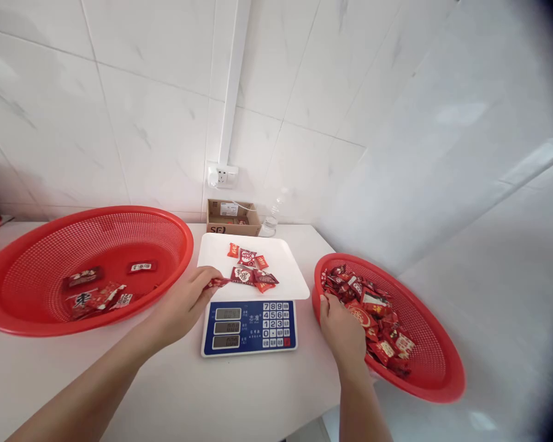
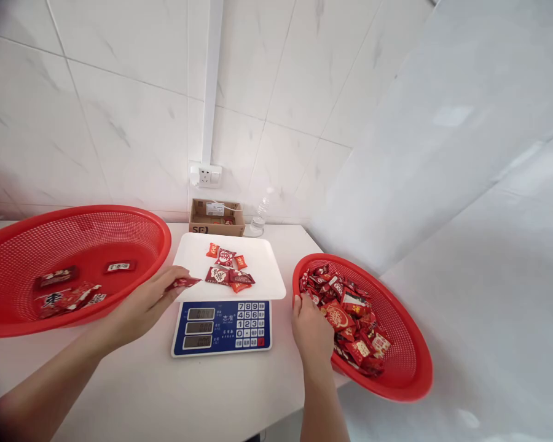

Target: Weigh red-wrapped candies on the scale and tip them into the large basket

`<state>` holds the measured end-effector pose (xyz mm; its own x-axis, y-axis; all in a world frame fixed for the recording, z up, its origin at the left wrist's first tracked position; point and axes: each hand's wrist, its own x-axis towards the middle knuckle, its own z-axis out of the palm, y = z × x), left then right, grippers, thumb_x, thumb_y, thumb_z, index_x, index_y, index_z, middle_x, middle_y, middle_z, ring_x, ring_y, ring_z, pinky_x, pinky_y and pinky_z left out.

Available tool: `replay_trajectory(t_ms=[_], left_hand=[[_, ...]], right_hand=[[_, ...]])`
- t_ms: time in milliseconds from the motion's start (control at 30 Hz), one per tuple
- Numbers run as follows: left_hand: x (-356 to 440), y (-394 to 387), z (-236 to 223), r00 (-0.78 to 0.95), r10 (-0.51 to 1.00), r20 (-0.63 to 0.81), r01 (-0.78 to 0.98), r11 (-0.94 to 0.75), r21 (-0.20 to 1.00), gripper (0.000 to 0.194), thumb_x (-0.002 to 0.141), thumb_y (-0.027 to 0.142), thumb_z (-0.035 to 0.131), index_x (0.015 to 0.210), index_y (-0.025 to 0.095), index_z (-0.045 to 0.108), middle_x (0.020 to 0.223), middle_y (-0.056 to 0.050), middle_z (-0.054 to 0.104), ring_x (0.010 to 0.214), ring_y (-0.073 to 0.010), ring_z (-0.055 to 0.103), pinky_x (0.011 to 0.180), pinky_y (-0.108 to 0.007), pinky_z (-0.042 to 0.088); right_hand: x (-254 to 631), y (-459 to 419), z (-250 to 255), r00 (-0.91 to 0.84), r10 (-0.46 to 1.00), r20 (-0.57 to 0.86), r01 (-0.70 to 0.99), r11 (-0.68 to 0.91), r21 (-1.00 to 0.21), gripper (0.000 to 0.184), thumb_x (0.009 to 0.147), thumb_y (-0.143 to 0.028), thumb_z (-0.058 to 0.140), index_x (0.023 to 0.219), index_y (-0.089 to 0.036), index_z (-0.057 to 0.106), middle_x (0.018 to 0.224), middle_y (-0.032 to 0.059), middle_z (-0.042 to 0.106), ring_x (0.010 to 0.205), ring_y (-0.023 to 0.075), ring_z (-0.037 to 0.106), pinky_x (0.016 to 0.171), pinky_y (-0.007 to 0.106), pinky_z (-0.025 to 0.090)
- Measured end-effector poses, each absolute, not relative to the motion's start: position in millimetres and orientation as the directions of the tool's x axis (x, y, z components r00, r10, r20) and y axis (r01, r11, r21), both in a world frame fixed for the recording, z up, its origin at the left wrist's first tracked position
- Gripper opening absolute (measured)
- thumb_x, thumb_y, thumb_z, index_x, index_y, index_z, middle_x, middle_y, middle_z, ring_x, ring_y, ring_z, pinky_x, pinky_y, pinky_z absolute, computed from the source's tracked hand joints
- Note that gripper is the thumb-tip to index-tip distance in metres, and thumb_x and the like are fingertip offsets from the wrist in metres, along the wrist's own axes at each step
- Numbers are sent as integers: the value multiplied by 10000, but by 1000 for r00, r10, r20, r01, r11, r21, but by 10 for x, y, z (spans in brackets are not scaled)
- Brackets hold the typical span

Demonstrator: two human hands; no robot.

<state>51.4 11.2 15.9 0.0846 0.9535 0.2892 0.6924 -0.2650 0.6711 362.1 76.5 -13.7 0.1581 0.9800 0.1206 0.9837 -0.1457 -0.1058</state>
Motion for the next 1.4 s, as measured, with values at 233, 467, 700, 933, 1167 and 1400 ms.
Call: replay_trajectory(t_ms=[233, 467, 700, 933, 1167, 1400], left_hand=[[635, 720, 124, 52, 952, 302, 801, -221, 557, 341, 914, 388, 348, 1139, 248, 564, 1112, -87, 591, 1016, -243, 572, 893, -415, 466], [709, 1104, 71, 14, 959, 282, 837, -166, 521, 430, 913, 407, 429, 1259, 155, 465, 1241, -127, 552, 1187, -263, 502, 990, -516, 405], [744, 597, 270, 69, 941, 331, 798, -251, 547, 430, 940, 441, 234, 1258, 229, 431, 1334, -97, 496, 1252, -244, 439, 984, -414, 409], [849, -482, -54, 566, 810, 152, 690, -567, 450, 458, 951, 434, 220, 668, 200, 493, 643, 7, 600, 583, -120, 505, 561, -235, 363], [892, -835, -654, 470, 857, -212, 820, -336, 463, 373, 948, 406, 274, 743, 213, 518, 769, 0, 660, 677, -138, 562, 616, -241, 364], [885, -849, -612, 382, 896, -227, 823, -219, 524, 407, 944, 425, 237, 738, 209, 514, 783, -7, 650, 699, -142, 560, 652, -240, 391]], right_hand=[[3626, 743, -118, 133, 985, 108, 985, -119, -121, 470, 957, -337, 207, 1202, -132, 551, 1066, 160, 672, 890, 278, 652, 684, 368, 474], [3660, 751, -146, 110, 987, 116, 988, -96, -123, 486, 961, -343, 191, 1250, -131, 520, 1155, 154, 642, 972, 282, 632, 734, 379, 479], [3660, 736, -164, 115, 987, 116, 988, -102, -113, 502, 962, -349, 193, 1272, -115, 510, 1180, 170, 630, 951, 290, 638, 724, 401, 481], [3655, 707, -130, 119, 986, 120, 990, -108, -94, 461, 965, -344, 214, 1232, -154, 539, 1140, 138, 654, 940, 269, 644, 694, 344, 468], [3641, 703, -112, 134, 985, 106, 988, -124, -96, 477, 963, -341, 198, 1240, -148, 536, 1171, 140, 641, 947, 271, 633, 678, 345, 462], [3629, 701, -87, 146, 985, 87, 987, -139, -83, 472, 963, -342, 209, 1236, -153, 544, 1133, 142, 657, 923, 267, 641, 671, 336, 463]])
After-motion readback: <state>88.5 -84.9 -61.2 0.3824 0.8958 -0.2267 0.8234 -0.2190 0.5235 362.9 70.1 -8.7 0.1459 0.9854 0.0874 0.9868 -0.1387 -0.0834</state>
